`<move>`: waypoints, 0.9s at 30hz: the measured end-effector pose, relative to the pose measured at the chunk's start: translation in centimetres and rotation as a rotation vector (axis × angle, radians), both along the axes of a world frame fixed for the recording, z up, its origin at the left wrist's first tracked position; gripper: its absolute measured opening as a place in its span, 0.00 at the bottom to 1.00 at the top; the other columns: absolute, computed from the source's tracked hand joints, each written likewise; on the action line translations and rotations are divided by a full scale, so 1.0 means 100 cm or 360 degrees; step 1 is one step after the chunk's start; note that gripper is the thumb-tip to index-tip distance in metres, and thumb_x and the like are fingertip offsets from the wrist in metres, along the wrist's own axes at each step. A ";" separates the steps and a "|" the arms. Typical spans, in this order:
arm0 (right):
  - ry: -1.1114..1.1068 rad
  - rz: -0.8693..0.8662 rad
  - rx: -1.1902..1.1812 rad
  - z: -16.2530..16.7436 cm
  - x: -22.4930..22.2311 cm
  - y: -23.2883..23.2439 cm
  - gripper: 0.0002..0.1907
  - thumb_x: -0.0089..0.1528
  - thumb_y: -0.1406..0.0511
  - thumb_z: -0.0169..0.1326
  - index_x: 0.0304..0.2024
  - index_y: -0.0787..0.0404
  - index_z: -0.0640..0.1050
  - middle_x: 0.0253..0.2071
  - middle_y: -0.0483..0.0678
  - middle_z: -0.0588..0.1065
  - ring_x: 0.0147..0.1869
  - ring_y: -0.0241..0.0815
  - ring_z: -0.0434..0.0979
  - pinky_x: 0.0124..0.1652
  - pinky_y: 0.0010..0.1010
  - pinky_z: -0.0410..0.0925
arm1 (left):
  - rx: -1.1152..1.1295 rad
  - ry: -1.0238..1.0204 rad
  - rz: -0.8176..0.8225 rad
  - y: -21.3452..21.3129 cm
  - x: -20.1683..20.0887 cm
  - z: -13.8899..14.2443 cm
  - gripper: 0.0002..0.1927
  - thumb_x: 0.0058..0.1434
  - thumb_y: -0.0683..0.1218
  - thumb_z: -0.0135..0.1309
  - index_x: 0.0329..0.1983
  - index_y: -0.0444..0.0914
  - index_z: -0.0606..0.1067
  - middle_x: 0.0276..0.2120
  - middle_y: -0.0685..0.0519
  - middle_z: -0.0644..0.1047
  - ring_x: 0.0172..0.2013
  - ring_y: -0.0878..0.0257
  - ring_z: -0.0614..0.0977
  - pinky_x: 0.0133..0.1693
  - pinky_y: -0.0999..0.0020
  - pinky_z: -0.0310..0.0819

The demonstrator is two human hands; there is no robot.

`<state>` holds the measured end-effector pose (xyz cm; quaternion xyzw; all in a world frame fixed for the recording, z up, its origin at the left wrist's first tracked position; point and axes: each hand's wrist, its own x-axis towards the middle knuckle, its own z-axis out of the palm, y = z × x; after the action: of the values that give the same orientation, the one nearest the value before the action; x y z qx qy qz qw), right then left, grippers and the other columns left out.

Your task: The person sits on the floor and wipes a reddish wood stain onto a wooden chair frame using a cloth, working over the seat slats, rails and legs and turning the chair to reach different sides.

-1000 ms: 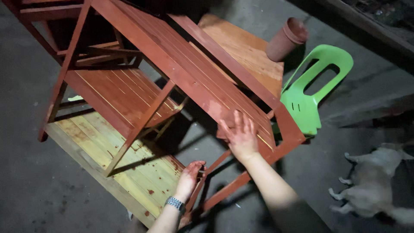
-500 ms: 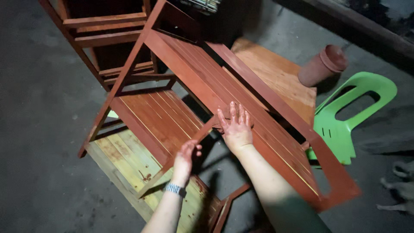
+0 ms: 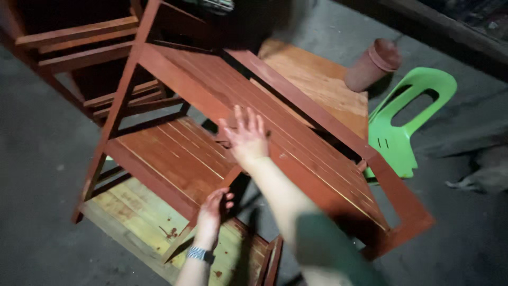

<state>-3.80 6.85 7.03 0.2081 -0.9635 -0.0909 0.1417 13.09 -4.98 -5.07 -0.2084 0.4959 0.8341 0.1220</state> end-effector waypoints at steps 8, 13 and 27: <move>-0.0177 -0.0020 -0.0120 0.039 0.029 0.017 0.34 0.51 0.54 0.65 0.61 0.41 0.75 0.70 0.51 0.62 0.71 0.61 0.60 0.64 0.54 0.57 | -0.0087 -0.0017 0.0031 -0.013 0.034 0.011 0.21 0.71 0.52 0.44 0.54 0.34 0.78 0.42 0.47 0.83 0.37 0.61 0.80 0.45 0.66 0.75; -0.0198 -0.0133 -0.0266 0.048 0.081 0.074 0.36 0.46 0.51 0.70 0.58 0.43 0.77 0.66 0.51 0.65 0.68 0.59 0.63 0.62 0.53 0.59 | -0.0079 0.0007 -0.0037 0.014 0.056 0.022 0.21 0.71 0.54 0.44 0.54 0.33 0.77 0.42 0.47 0.82 0.38 0.61 0.80 0.46 0.66 0.75; -0.0177 -0.0435 -0.0054 0.027 0.284 0.304 0.38 0.44 0.50 0.70 0.57 0.47 0.77 0.64 0.57 0.65 0.72 0.64 0.56 0.70 0.61 0.40 | 0.0024 0.0096 -0.0348 0.166 0.137 0.007 0.19 0.69 0.54 0.44 0.53 0.40 0.78 0.42 0.51 0.83 0.37 0.63 0.81 0.40 0.67 0.74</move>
<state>24.62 37.25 9.77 0.0772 -0.9906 -0.0814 0.0780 26.82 11.66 -4.41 -0.1268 0.5128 0.8255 0.1989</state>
